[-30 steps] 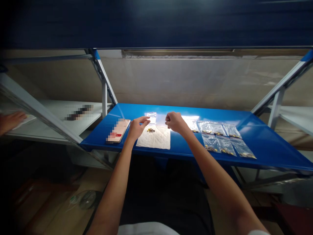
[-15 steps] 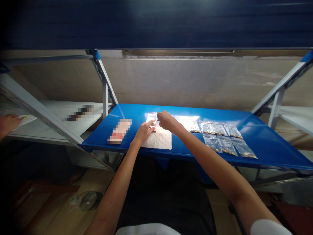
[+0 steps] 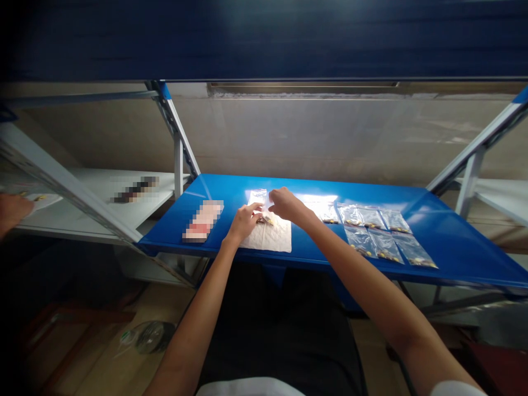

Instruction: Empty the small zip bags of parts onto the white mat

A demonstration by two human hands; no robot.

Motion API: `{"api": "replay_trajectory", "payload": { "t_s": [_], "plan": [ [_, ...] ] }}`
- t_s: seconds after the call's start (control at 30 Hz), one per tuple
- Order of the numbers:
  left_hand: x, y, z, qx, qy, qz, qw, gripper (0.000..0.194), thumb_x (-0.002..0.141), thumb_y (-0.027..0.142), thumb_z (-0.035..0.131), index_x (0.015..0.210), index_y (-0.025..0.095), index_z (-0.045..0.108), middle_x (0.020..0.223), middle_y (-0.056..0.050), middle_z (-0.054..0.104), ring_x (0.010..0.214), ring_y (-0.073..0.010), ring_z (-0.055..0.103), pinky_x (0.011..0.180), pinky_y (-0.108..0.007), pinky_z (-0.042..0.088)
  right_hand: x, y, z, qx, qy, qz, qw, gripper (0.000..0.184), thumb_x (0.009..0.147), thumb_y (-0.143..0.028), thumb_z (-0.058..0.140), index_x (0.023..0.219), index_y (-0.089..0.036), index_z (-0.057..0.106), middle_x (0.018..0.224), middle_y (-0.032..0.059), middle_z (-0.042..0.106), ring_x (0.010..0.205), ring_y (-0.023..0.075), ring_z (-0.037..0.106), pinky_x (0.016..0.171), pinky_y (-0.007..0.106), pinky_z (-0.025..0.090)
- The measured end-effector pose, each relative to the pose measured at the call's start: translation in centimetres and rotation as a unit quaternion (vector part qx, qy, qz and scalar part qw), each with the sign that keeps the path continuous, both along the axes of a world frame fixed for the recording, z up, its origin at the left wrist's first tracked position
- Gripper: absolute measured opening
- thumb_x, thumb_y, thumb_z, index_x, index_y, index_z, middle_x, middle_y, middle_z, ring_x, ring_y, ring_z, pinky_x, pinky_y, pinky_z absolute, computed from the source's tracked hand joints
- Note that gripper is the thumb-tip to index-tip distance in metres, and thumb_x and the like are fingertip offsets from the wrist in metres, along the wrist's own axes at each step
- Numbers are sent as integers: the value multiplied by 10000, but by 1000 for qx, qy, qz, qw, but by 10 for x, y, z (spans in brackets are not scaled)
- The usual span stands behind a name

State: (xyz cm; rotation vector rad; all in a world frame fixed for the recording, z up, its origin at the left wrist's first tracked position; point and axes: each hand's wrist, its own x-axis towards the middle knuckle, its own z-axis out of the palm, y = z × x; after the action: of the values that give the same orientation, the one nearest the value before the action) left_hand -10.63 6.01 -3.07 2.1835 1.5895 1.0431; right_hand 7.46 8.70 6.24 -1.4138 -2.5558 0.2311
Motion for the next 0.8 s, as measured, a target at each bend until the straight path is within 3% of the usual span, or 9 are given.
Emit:
{"api": "replay_trajectory", "payload": {
  "t_s": [0.17, 0.33, 0.4, 0.5, 0.63, 0.73, 0.8],
  "plan": [
    [2, 4, 1, 11, -14, -13, 1000, 342, 955, 118, 577, 1261, 223, 687, 1086, -90, 767, 989, -234, 717, 912, -353, 556, 9, -4, 4, -62, 69, -42, 995, 119, 884, -56, 660, 967, -111, 725, 719, 81, 736, 554, 174, 678, 574, 269, 458],
    [2, 1, 7, 25, -27, -7, 999, 291, 992, 165, 542, 1235, 203, 698, 1113, -108, 768, 1032, -247, 718, 926, -359, 548, 34, -4, -3, -127, 223, -106, 961, 49, 874, -91, 688, 908, -127, 693, 649, 47, 713, 565, 180, 713, 589, 269, 534],
    [3, -4, 10, 35, -45, 13, 998, 269, 1011, 208, 527, 1213, 189, 705, 1131, -122, 764, 1047, -253, 716, 940, -367, 547, 46, -5, -11, -160, 348, -131, 914, 71, 861, -123, 712, 921, -132, 675, 690, 60, 725, 597, 195, 728, 627, 312, 585],
    [9, -10, 15, 34, -105, 37, 993, 273, 1021, 328, 548, 1179, 175, 710, 1124, -136, 762, 1011, -253, 728, 911, -367, 566, 54, -10, -29, -188, 537, -152, 808, 206, 811, -162, 762, 976, -146, 640, 761, 69, 735, 679, 210, 749, 719, 364, 628],
    [29, -5, 16, -74, -272, -5, 960, 439, 955, 465, 652, 1268, 156, 650, 1125, -151, 748, 915, -233, 756, 777, -325, 611, 38, -21, -53, -198, 680, -153, 689, 370, 711, -197, 826, 990, -193, 583, 817, 42, 739, 761, 207, 759, 844, 389, 629],
    [43, 15, 19, -135, -375, -46, 916, 428, 929, 303, 683, 1310, 126, 602, 1174, -171, 720, 880, -204, 759, 736, -294, 618, 24, -27, -63, -211, 708, -148, 658, 464, 650, -223, 864, 995, -216, 554, 850, 42, 748, 834, 237, 764, 882, 429, 621],
    [45, 34, 25, -140, -367, -60, 918, 389, 913, 176, 645, 1294, 107, 612, 1115, -160, 730, 858, -179, 752, 742, -274, 610, 22, -26, -64, -217, 704, -154, 659, 500, 631, -233, 867, 1017, -220, 548, 918, 64, 756, 891, 257, 763, 874, 439, 618]
  ]
}}
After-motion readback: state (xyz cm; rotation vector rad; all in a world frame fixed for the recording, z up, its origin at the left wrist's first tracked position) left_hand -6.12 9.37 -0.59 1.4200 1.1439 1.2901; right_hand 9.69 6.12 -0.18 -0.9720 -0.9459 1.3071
